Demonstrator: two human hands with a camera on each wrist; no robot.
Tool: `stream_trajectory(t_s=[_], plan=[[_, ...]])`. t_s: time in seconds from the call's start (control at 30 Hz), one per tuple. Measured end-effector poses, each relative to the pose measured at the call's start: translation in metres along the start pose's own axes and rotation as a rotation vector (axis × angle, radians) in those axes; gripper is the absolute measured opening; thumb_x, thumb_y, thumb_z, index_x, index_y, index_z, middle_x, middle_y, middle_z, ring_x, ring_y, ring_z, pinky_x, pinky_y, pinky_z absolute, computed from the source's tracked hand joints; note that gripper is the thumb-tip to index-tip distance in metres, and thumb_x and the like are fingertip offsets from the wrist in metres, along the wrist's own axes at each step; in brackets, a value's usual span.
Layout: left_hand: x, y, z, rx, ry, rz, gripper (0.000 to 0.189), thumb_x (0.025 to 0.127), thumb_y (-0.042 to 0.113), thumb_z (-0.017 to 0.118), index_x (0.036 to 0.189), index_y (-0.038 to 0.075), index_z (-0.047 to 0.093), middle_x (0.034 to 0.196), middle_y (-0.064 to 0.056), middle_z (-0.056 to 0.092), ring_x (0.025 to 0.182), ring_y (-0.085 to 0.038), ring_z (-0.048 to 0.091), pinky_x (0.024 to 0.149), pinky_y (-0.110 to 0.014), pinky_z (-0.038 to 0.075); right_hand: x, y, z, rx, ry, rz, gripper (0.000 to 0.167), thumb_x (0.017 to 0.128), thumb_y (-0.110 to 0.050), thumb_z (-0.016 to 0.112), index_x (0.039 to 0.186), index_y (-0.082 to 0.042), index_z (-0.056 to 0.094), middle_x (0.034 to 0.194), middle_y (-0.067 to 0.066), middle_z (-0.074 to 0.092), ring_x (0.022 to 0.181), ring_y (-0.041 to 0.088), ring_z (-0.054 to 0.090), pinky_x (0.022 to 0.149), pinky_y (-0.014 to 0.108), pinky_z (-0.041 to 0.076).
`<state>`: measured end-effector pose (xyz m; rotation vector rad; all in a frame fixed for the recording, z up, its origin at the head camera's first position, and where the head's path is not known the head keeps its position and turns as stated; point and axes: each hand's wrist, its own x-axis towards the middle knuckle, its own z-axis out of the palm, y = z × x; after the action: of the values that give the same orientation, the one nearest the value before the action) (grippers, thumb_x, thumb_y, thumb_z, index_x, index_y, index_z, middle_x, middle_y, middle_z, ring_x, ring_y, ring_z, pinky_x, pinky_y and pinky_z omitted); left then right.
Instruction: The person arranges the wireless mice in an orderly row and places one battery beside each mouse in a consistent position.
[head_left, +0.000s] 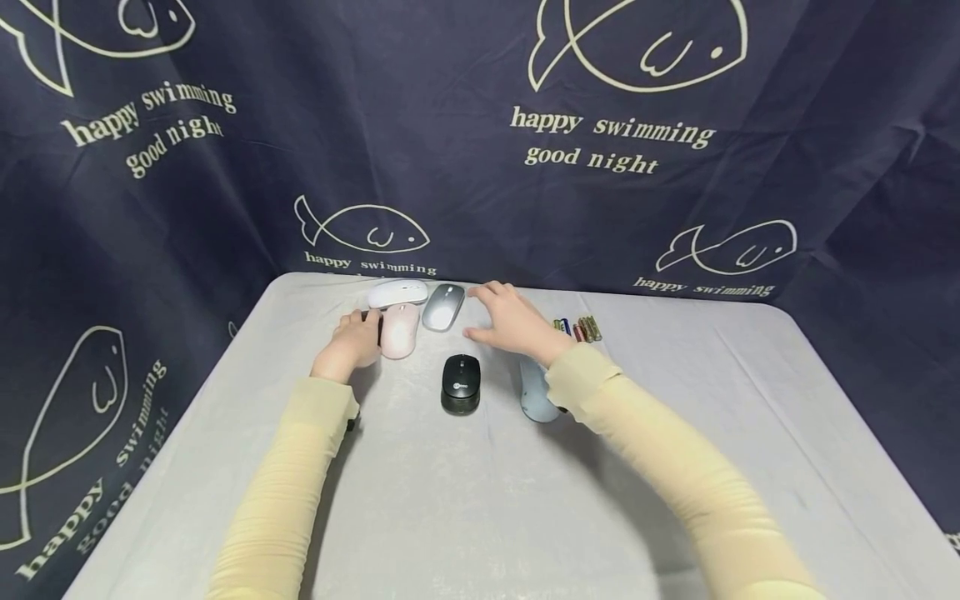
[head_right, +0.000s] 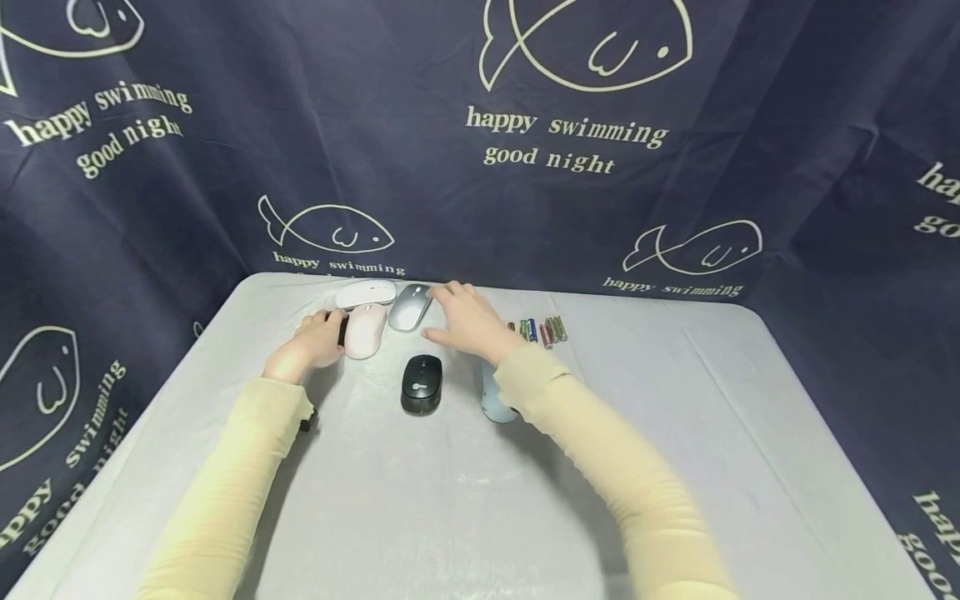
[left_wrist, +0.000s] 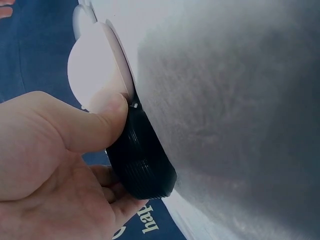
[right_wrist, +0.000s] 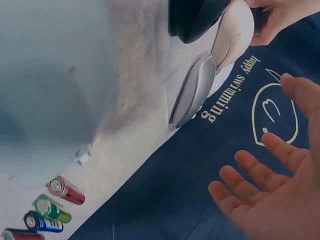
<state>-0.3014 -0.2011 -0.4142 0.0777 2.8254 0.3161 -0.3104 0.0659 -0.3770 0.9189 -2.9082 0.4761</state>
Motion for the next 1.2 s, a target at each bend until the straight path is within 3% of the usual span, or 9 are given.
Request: stream_trajectory(t_s=[0.7,1.2], plan=[[-0.001,0.001,0.000,-0.008,0.010,0.006,0.064,0.091,0.009,0.048,0.146,-0.002,0.019,0.146,-0.038,0.015,0.136,-0.051,0.015,0.111,-0.057,0.019,0.039,0.000,0.025,0.098,0.038,0.043,0.065,0.082,-0.034,0.070,0.137,-0.008,0.046,0.136,0.016,0.045,0.124,0.033,0.042,0.103,0.042,0.038],[0.001,0.001,0.003,-0.011,-0.005,-0.022,0.065,0.092,0.012,0.050,0.147,-0.002,0.018,0.146,-0.038,0.014,0.136,-0.051,0.014,0.111,-0.057,0.019,0.065,0.001,0.040,0.063,-0.042,0.105,0.076,0.084,-0.040,0.068,0.144,-0.006,0.036,0.143,0.016,0.038,0.130,0.034,0.037,0.109,0.040,0.032]])
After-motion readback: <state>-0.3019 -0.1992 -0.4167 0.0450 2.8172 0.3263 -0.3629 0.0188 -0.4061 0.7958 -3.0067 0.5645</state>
